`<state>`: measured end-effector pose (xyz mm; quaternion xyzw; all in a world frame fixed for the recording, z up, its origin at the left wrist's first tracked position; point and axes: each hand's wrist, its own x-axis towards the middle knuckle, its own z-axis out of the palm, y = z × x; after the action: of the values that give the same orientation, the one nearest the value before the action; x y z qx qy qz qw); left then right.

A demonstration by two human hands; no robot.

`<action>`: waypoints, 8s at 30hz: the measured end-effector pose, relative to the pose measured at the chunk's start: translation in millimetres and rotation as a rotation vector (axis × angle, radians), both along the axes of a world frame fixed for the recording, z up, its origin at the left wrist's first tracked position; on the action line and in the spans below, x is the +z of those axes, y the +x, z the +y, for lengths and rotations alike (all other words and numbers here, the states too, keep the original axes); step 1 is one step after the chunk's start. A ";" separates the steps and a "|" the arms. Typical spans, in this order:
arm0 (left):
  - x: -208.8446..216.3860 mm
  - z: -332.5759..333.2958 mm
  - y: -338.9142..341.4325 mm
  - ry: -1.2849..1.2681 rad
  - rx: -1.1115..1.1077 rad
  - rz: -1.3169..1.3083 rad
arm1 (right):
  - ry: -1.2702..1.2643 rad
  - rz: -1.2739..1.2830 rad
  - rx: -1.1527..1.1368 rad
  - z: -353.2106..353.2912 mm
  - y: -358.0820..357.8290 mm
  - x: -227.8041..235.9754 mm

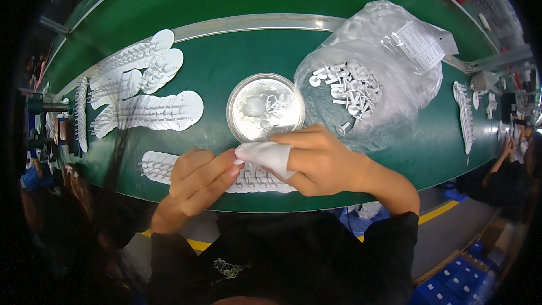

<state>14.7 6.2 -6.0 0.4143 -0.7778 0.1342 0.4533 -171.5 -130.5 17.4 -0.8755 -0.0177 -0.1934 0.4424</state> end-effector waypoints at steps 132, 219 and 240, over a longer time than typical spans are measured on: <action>34.8 20.2 41.3 0.469 0.409 0.194 | -0.535 0.355 -0.162 -22.6 27.4 -38.0; 2.7 -3.6 14.8 0.250 0.098 0.637 | -0.525 -0.318 -0.280 6.0 37.5 0.1; 5.4 -0.2 15.7 0.187 0.029 0.722 | -0.580 -0.388 -0.183 7.0 29.9 2.5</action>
<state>30.4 6.1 -0.6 0.4856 -0.5708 -0.0854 0.6566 -141.6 -123.5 19.8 -0.9095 -0.0770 -0.3819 0.1448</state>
